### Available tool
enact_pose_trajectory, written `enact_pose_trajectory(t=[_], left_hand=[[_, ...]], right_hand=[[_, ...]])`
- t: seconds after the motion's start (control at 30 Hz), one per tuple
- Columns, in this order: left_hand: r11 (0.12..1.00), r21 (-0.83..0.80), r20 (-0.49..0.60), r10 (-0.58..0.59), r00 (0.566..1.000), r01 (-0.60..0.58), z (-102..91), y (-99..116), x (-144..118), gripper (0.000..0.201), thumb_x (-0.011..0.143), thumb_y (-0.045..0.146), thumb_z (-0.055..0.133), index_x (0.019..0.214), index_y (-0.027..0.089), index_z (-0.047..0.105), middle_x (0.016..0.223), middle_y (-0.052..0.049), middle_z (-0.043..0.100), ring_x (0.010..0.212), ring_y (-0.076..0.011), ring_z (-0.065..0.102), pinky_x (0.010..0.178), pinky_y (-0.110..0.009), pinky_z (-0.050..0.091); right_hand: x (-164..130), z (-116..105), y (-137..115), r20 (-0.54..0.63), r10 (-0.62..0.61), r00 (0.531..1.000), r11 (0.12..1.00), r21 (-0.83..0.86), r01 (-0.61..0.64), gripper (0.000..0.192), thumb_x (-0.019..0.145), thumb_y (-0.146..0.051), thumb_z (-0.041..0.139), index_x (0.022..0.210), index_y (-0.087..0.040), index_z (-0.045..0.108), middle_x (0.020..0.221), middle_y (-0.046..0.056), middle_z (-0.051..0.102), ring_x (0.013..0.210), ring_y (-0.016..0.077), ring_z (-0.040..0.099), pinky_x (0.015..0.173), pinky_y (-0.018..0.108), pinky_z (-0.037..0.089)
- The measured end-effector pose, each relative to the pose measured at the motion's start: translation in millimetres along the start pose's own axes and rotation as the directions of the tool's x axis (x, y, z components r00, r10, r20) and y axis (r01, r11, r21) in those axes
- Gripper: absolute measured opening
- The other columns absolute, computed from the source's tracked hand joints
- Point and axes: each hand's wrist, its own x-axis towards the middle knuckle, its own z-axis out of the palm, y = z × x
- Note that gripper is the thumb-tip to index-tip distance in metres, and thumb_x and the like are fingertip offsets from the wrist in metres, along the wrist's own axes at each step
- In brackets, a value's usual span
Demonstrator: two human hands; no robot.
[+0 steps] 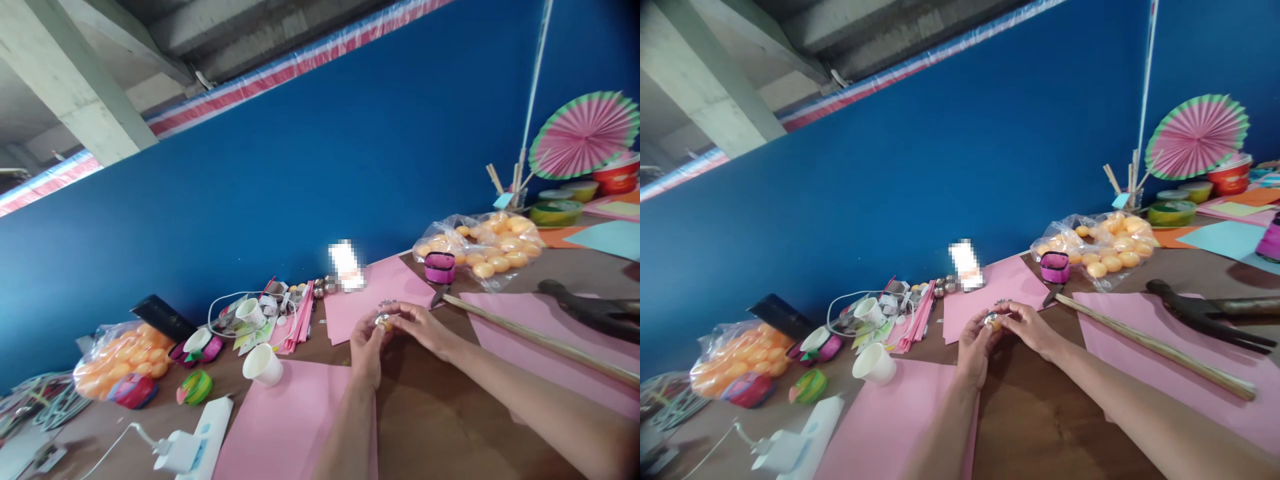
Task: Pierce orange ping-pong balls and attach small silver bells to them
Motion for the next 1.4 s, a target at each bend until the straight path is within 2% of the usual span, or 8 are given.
enact_pose_trajectory(t=[0.4,0.67,0.9,1.13,1.4], left_hand=[[0.999,-0.037,-0.011,0.005,1.000,-0.005,8.2,8.2,-4.1,0.039,0.066,0.036,0.064,0.098,0.014,0.061,0.098,-0.011,0.064,0.089,-0.0206,0.059,0.079,-0.033,0.045],[0.999,0.030,-0.039,0.012,0.999,-0.011,4.3,4.3,-1.8,0.039,0.065,0.037,0.065,0.096,0.014,0.061,0.093,-0.010,0.064,0.081,-0.0179,0.061,0.072,-0.030,0.046],[1.000,-0.001,-0.021,0.019,1.000,-0.019,2.0,1.8,-0.5,0.040,0.069,0.040,0.060,0.100,0.014,0.060,0.095,-0.011,0.063,0.084,-0.0199,0.060,0.076,-0.035,0.046],[0.999,0.031,0.038,0.026,0.999,-0.027,-1.9,-2.7,0.8,0.033,0.073,0.032,0.058,0.101,0.014,0.057,0.101,-0.011,0.061,0.091,-0.0201,0.058,0.082,-0.036,0.044],[0.999,0.030,0.042,0.043,0.998,-0.045,-1.2,-3.9,2.3,0.033,0.072,0.032,0.059,0.099,0.014,0.057,0.102,-0.012,0.062,0.093,-0.0223,0.058,0.084,-0.038,0.044]], right_hand=[[0.9,3.0,2.5,-0.024,-0.009,1.000,1.000,0.023,0.009,0.035,0.072,-0.044,0.056,0.094,-0.018,0.060,0.097,0.006,0.062,0.089,0.0200,0.058,0.077,0.033,0.048],[1.5,2.8,7.1,-0.035,-0.088,0.996,0.991,-0.105,0.083,0.028,0.075,-0.039,0.056,0.093,-0.018,0.060,0.096,0.006,0.062,0.093,0.0198,0.056,0.082,0.033,0.045],[0.8,3.7,2.5,-0.051,-0.028,0.998,0.998,-0.064,0.024,0.029,0.076,-0.041,0.052,0.093,-0.018,0.059,0.093,0.005,0.062,0.088,0.0195,0.057,0.075,0.032,0.048],[0.8,3.8,4.8,-0.052,-0.111,0.992,0.976,-0.192,0.099,0.027,0.075,-0.039,0.053,0.091,-0.018,0.058,0.092,0.005,0.061,0.088,0.0190,0.057,0.078,0.031,0.047],[-0.7,3.5,1.6,-0.036,-0.105,0.994,0.966,-0.242,0.093,0.028,0.075,-0.040,0.052,0.092,-0.018,0.057,0.093,0.005,0.062,0.087,0.0196,0.058,0.076,0.031,0.048]])
